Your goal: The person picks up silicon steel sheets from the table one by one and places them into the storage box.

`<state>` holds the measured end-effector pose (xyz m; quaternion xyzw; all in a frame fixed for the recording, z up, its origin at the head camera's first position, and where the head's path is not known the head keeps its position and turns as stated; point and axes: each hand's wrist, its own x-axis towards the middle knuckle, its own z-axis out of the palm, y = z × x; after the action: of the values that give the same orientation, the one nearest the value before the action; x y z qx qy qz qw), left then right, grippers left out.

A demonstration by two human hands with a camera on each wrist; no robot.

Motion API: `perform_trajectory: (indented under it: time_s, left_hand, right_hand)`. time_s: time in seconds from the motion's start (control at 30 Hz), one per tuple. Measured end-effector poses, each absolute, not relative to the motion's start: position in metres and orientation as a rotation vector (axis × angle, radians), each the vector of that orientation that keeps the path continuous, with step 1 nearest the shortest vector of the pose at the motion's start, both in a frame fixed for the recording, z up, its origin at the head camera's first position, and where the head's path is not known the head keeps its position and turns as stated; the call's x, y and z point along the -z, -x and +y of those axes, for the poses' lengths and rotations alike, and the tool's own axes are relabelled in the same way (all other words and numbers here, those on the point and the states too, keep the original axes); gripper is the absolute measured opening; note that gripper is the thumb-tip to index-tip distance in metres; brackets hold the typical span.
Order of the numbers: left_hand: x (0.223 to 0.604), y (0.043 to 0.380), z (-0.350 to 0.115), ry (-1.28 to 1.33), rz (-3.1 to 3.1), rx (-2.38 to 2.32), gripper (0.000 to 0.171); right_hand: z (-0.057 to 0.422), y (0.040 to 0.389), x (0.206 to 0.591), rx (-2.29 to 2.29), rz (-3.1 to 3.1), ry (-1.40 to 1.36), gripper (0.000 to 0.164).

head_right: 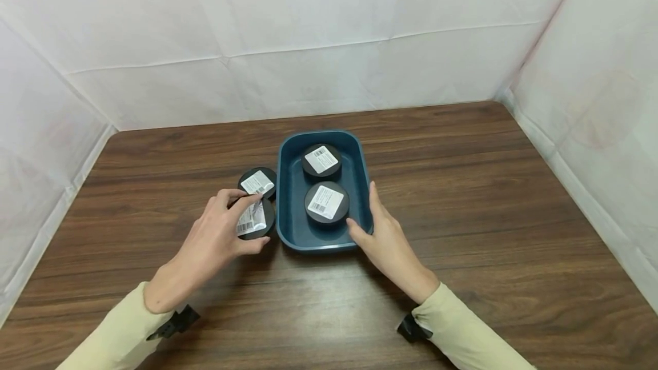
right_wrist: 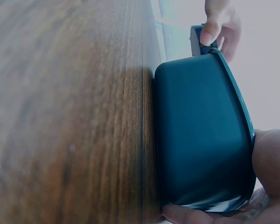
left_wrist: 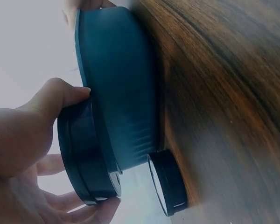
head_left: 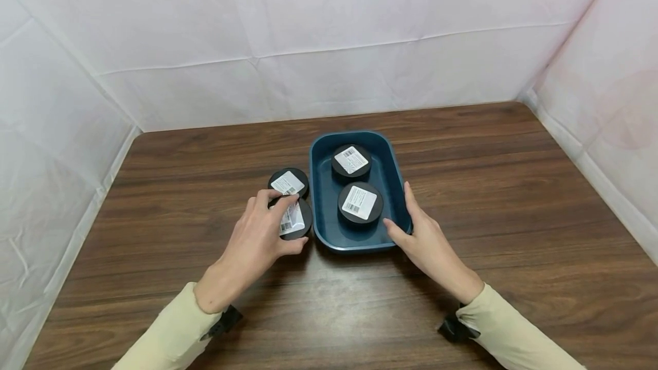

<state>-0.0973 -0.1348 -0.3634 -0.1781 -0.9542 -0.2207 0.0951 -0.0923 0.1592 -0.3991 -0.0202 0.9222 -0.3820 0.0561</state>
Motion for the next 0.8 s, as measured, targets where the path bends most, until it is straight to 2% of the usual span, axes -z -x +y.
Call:
perform_trajectory:
  time_s: [0.8]
  left_hand:
    - [0.3599,0.0985,-0.1306,0.463,-2.819,0.615,0.07]
  right_hand:
    - [0.1572,0.0933,0.3975,1.166,2.789,0.063,0.087]
